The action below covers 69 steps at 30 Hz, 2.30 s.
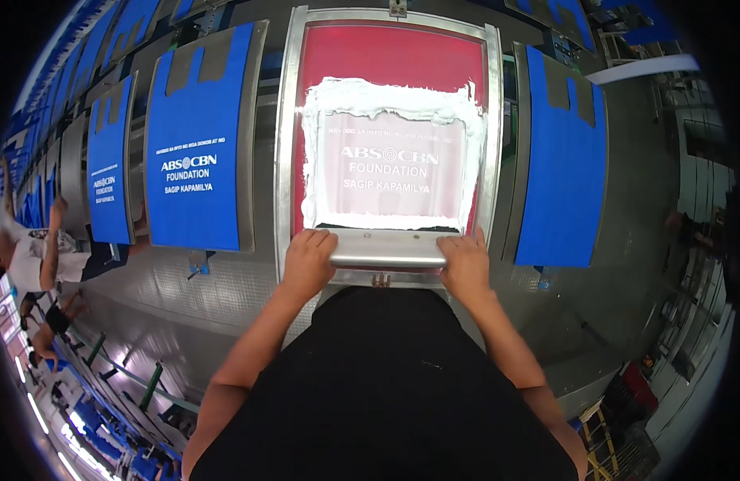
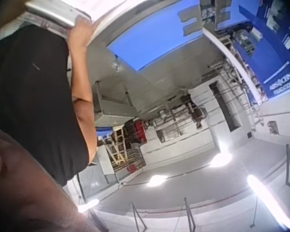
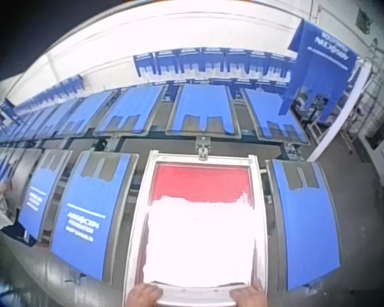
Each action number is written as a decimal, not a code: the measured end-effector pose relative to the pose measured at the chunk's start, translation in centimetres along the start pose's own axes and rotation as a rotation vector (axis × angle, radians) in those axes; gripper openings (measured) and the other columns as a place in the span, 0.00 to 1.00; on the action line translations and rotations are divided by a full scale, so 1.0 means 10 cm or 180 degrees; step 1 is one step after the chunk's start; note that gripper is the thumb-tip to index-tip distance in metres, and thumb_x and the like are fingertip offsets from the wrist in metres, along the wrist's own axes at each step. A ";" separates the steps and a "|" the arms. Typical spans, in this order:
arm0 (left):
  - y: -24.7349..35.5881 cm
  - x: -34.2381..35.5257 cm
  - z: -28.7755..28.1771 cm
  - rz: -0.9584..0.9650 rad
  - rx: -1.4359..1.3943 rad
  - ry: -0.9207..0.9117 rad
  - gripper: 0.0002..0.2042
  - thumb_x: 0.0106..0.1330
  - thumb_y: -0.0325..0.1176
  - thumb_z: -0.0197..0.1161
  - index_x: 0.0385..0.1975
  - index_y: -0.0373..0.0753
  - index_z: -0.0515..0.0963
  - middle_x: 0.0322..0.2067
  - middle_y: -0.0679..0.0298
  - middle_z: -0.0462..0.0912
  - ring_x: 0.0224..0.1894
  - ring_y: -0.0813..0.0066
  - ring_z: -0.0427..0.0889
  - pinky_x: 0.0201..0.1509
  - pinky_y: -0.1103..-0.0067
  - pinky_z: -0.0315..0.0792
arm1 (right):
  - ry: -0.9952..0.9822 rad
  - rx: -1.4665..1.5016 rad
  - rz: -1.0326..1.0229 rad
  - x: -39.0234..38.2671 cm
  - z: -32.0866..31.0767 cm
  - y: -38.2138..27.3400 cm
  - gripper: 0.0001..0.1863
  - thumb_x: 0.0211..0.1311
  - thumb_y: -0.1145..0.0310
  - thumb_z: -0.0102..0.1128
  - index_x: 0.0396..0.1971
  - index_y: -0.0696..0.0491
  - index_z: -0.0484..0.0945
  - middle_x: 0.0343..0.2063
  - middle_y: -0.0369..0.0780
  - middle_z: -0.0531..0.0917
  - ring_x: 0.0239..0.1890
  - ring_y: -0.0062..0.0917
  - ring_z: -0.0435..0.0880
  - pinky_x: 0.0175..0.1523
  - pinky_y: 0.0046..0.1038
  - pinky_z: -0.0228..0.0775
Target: The person uses a squeegee to spread white ink evenly across a screen printing frame. They repeatedly pull the squeegee across the mesh to ensure full coverage of the design area. The person works on a single frame throughout the clip, maintaining a consistent layer of ink.
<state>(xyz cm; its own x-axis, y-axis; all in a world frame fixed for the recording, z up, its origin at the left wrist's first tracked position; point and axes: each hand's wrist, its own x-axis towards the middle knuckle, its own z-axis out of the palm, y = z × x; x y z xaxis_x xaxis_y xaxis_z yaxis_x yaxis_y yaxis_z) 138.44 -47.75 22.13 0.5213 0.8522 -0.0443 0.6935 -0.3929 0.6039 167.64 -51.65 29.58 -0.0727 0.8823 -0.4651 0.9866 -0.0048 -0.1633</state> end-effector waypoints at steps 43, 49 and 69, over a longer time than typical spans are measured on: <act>0.58 -0.96 1.02 -0.1036 -0.4301 -0.1431 0.20 0.71 0.48 0.54 0.27 0.37 0.79 0.23 0.71 0.77 0.26 0.85 0.72 0.31 0.83 0.67 | 0.0118 -0.0310 -0.0602 1.74 -1.00 -0.33 0.29 0.36 0.77 0.53 0.48 0.54 0.79 0.41 0.52 0.82 0.47 0.46 0.80 0.54 0.37 0.72; 0.54 -0.96 1.10 -0.1074 -0.4300 -0.1416 0.20 0.71 0.48 0.53 0.29 0.37 0.80 0.25 0.70 0.79 0.25 0.85 0.73 0.31 0.86 0.69 | 0.0495 -0.0431 -0.0759 -0.10 -0.12 -0.69 0.23 0.42 0.78 0.55 0.43 0.49 0.80 0.34 0.42 0.83 0.38 0.40 0.80 0.47 0.39 0.71; 0.52 -0.99 1.42 -0.1776 -0.4238 -0.1264 0.20 0.67 0.50 0.58 0.27 0.37 0.81 0.22 0.64 0.78 0.26 0.77 0.75 0.31 0.80 0.69 | 0.1430 -0.0498 -0.1225 1.50 -0.61 0.07 0.19 0.43 0.79 0.55 0.39 0.51 0.80 0.30 0.42 0.83 0.37 0.38 0.80 0.43 0.41 0.69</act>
<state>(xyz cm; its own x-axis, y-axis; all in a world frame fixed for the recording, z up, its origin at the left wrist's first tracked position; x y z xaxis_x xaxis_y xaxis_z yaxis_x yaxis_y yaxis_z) 143.92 -63.14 14.40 0.5983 0.5496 -0.5830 0.0085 0.7233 0.6905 168.17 -35.53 27.77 -0.3930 0.9193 0.0198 0.9140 0.3929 -0.1011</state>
